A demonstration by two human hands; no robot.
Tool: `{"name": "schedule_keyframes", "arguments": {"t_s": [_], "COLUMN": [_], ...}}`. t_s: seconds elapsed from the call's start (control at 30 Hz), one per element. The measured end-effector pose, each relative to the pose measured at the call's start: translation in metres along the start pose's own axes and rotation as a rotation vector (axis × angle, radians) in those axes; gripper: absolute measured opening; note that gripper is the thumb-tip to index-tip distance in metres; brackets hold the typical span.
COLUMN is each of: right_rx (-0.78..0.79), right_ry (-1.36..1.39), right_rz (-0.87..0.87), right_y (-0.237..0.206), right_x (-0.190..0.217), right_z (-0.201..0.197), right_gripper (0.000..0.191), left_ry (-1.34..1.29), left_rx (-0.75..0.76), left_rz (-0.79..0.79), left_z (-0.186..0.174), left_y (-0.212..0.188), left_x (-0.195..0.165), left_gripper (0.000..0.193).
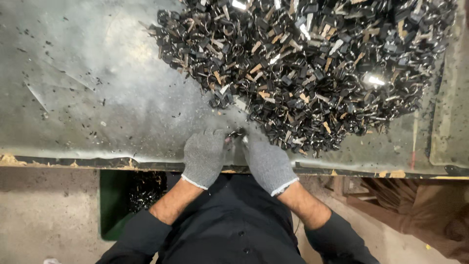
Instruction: The person, wearing gray gloves, picks small metal parts one at a time from a large pile on a workbench, turns and looks at each piece in both hands, and drops rejected pieces into a green bin below the table edge. The sorting continues steadily across the whole clip.
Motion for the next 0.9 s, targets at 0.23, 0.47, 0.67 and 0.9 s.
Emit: {"name": "schedule_keyframes", "arguments": {"t_s": [0.23, 0.47, 0.67, 0.9], "right_rx": [-0.23, -0.049, 0.031, -0.246], "right_ry": [-0.165, 0.105, 0.015, -0.187], "right_rz": [-0.077, -0.061, 0.038, -0.1], "right_y": [-0.008, 0.005, 0.008, 0.002], "right_x": [0.017, 0.013, 0.007, 0.017], "right_z": [-0.01, -0.011, -0.009, -0.018], "right_gripper": [0.011, 0.025, 0.025, 0.018], "left_ry": [-0.145, -0.191, -0.187, -0.203], "left_rx": [0.027, -0.011, 0.066, 0.044], "left_rz": [0.018, 0.02, 0.018, 0.063], "left_z": [0.009, 0.011, 0.011, 0.016], "left_y": [0.001, -0.002, -0.004, -0.002], "left_x": [0.005, 0.004, 0.006, 0.005], "left_gripper": [0.013, 0.013, 0.015, 0.012]}}
Point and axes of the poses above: each hand's wrist, its own y-axis towards the middle knuckle, its own z-axis out of the palm, x = y × z, the point moved 8 cm from there along y, towards the middle knuckle, and after that the axes turned 13 degrees about z, right-handed, at the moved point
